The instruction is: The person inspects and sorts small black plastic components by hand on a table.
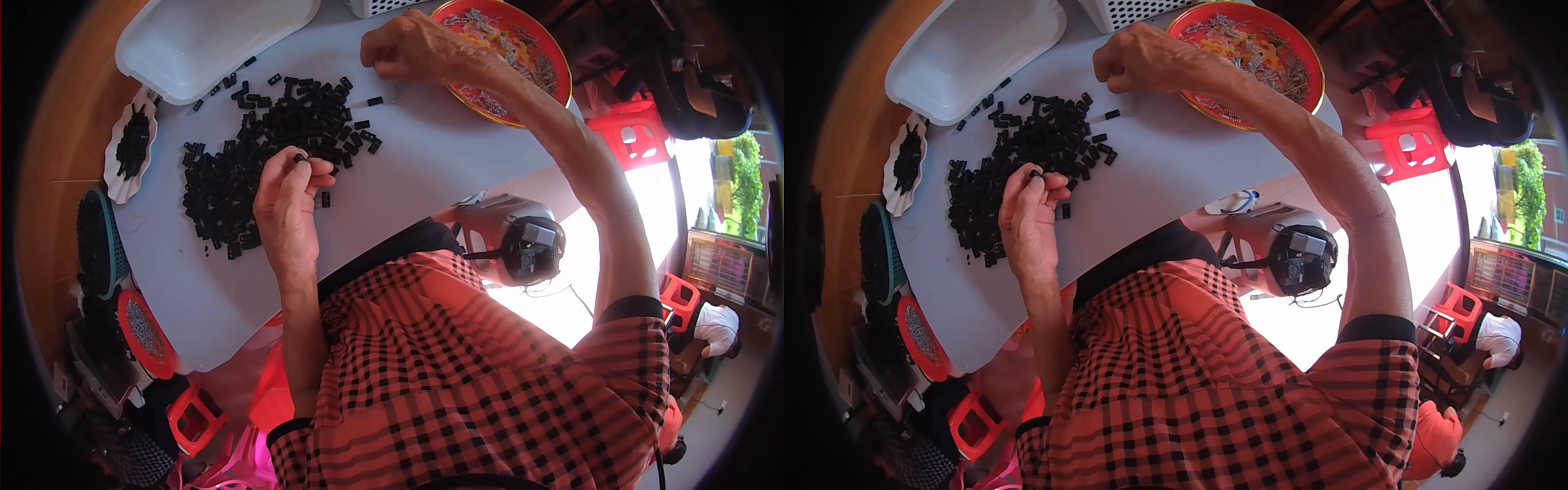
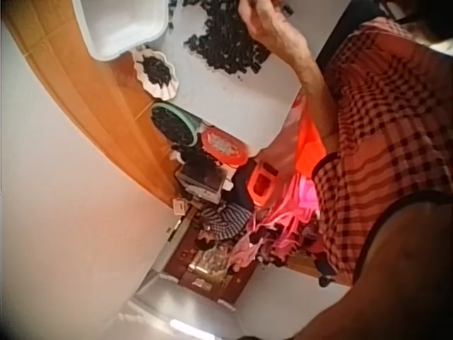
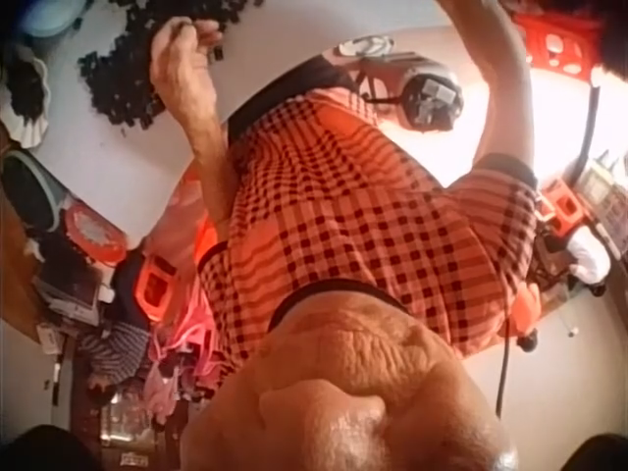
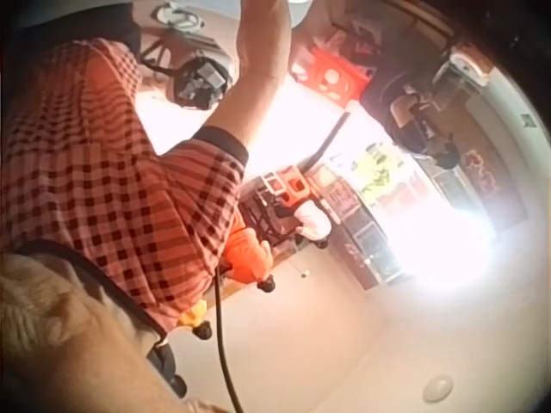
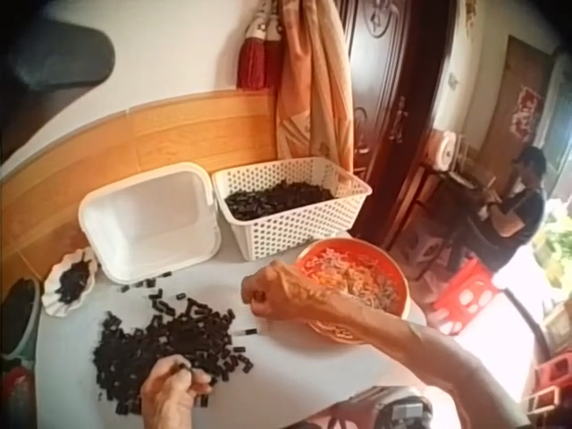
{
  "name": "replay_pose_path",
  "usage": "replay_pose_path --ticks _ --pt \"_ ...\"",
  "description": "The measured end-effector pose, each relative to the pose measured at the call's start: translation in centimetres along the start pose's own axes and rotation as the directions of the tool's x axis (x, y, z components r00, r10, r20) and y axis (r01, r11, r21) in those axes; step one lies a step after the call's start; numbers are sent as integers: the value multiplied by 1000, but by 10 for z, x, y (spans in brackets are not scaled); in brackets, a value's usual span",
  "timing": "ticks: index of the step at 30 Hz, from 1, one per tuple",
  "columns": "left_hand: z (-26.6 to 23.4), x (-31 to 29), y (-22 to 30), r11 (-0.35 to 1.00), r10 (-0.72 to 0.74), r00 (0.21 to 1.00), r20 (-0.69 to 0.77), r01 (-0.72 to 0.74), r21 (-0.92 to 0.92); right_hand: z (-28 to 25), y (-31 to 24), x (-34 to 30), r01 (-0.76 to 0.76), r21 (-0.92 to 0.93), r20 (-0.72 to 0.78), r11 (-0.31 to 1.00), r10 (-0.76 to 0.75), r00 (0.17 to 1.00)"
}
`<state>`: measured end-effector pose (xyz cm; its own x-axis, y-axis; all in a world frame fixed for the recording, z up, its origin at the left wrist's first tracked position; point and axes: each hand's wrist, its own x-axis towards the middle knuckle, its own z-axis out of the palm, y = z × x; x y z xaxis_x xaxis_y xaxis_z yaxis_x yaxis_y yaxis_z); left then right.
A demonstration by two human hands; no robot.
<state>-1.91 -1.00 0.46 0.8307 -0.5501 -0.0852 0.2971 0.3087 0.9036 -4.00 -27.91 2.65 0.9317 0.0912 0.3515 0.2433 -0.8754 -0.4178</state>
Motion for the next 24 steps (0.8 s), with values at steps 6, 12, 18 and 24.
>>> replay_pose_path --ticks 6,12,18,24 --pt "-2 0 0 1000 -7 1000 -8 7 1 0 4 4 -36 -6 101 999 36 994" --pt "-2 1 -1 1000 -1 1000 -1 1 -1 5 12 5 -39 -2 0 999 39 999" --pt "-3 1 -2 1000 -10 1000 15 10 1 22 3 12 -30 8 59 1000 29 998" --pt "-2 0 -1 1000 -30 999 18 30 -5 29 2 20 148 -206 104 967 -129 986"
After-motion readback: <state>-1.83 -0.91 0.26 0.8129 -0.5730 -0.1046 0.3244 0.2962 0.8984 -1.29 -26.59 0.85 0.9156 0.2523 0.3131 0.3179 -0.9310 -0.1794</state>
